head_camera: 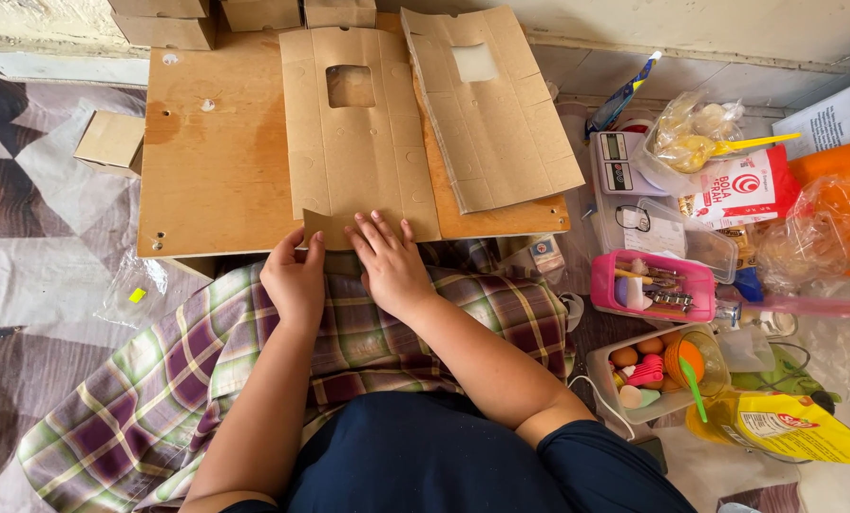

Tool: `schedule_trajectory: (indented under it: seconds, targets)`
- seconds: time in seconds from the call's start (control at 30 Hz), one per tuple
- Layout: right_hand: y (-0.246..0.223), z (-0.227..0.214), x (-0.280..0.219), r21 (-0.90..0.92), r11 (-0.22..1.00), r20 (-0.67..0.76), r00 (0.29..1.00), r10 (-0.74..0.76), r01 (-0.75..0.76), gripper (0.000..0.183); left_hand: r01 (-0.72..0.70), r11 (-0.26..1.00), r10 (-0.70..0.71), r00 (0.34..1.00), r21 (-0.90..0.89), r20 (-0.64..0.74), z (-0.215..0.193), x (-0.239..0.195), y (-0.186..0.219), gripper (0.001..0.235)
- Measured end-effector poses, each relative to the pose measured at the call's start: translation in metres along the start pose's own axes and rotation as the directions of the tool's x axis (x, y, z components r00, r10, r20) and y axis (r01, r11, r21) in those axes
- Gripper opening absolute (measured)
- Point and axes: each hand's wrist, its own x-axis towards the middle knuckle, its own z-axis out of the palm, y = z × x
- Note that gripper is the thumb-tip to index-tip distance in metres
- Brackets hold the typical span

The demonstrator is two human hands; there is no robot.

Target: Assembling a cardboard pastry box by folding pre-cut flaps and tucking them into place.

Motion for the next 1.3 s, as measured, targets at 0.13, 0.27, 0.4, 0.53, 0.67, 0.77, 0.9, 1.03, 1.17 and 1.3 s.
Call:
schedule_trajectory:
  seconds: [0.13, 0.27, 0.4, 0.53, 0.67, 0.77, 0.9, 1.03, 1.17, 1.3]
  targets:
    - [-0.001, -0.011, 0.001, 0.035, 0.999, 0.005, 1.000, 0.006, -0.006, 0.087, -0.454, 0.886, 0.462, 0.881, 0.096, -0.103, 0.014, 0.002, -0.014, 0.025]
    - [-0.001, -0.011, 0.000, 0.027, 1.000, -0.035, 0.999, 0.000, 0.001, 0.086, -0.614, 0.774, 0.623, 0.782, 0.156, -0.012, 0.016, -0.004, -0.005, 0.034]
    - [0.004, 0.001, 0.001, 0.091, 0.996, -0.119, 0.993, -0.002, 0.013, 0.083, -0.696, 0.689, 0.702, 0.711, 0.204, 0.055, 0.018, -0.008, -0.004, 0.040]
    - [-0.002, -0.025, 0.005, 0.276, 0.961, -0.204, 0.977, 0.069, -0.010, 0.062, -0.716, 0.652, 0.722, 0.687, 0.248, 0.085, 0.020, -0.009, -0.009, 0.039]
    - [0.004, -0.023, 0.003, 0.331, 0.943, -0.201, 0.974, 0.101, -0.030, 0.081, -0.734, 0.594, 0.743, 0.658, 0.329, 0.126, 0.024, -0.009, -0.013, 0.038]
    - [0.003, -0.020, 0.001, 0.184, 0.983, -0.209, 0.978, 0.018, 0.022, 0.085, -0.734, 0.565, 0.745, 0.650, 0.378, 0.150, 0.026, -0.010, -0.014, 0.039]
    - [0.004, -0.012, 0.001, 0.010, 0.999, -0.229, 0.973, -0.038, 0.042, 0.087, -0.731, 0.591, 0.729, 0.665, 0.340, 0.163, 0.020, -0.005, -0.009, 0.034]
    - [0.009, -0.005, -0.001, 0.024, 0.999, -0.173, 0.984, -0.030, 0.034, 0.088, -0.732, 0.623, 0.706, 0.678, 0.276, 0.204, 0.020, 0.023, -0.014, 0.019]
    - [0.009, -0.010, -0.002, 0.046, 0.998, -0.129, 0.991, -0.031, 0.037, 0.084, -0.739, 0.640, 0.686, 0.673, 0.212, 0.275, 0.016, 0.048, -0.018, 0.010]
    - [0.010, -0.010, -0.001, 0.063, 0.997, -0.143, 0.989, -0.035, 0.044, 0.083, -0.657, 0.735, 0.572, 0.734, 0.168, 0.366, 0.012, 0.054, -0.018, 0.009]
